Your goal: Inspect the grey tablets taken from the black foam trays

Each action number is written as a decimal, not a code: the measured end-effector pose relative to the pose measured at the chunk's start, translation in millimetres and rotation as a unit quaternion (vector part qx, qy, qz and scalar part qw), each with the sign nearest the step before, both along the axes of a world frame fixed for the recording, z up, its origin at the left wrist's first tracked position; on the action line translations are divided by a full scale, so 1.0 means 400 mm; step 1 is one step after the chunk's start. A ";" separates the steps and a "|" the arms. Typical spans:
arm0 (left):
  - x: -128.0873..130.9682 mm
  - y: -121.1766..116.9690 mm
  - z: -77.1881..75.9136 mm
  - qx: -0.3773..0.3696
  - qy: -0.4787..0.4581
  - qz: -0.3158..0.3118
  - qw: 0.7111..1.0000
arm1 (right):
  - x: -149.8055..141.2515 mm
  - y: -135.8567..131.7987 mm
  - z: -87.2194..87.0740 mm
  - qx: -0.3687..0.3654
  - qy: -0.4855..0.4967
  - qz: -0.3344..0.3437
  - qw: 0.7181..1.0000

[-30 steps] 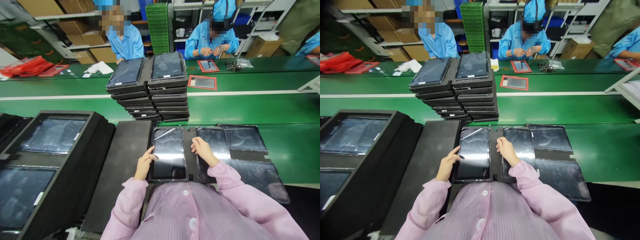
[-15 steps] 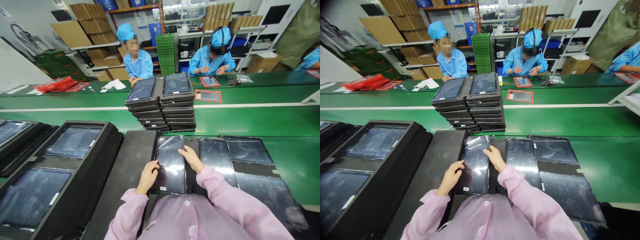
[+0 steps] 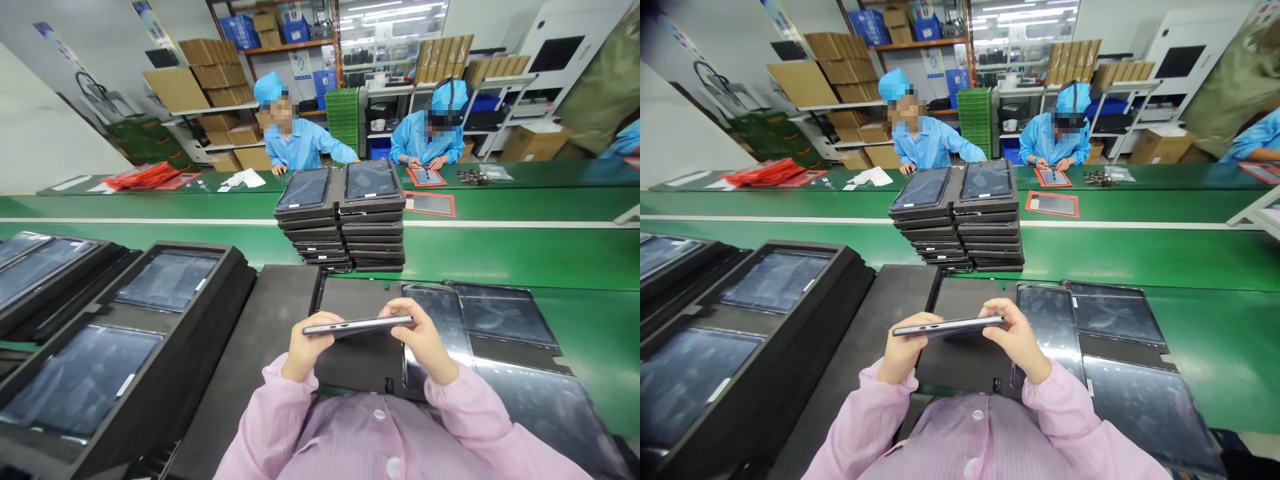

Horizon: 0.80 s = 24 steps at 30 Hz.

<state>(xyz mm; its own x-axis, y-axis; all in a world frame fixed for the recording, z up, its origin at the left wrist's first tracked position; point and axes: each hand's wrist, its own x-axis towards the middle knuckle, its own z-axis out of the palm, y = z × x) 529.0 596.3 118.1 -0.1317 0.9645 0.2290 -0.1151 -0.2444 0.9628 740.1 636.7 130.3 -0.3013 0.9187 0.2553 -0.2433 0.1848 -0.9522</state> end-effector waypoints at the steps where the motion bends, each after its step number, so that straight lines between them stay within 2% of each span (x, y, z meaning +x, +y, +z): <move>1: 0.004 -0.001 0.003 0.017 -0.007 -0.010 1.000 | 0.002 -0.003 0.001 0.014 0.000 -0.002 1.000; 4: 0.005 -0.011 0.004 0.027 0.004 -0.020 0.999 | 0.002 -0.013 0.002 0.035 0.002 0.004 0.999; 13: 0.002 -0.036 -0.012 0.024 0.040 -0.024 0.999 | 0.016 -0.023 -0.006 0.039 0.012 0.031 0.999; 18: 0.013 -0.033 0.004 0.004 0.037 -0.039 0.999 | 0.028 -0.021 -0.016 0.023 0.001 0.025 0.999; 24: 0.027 -0.033 0.026 0.023 0.025 -0.053 0.998 | 0.032 -0.015 -0.010 0.028 0.035 0.037 0.998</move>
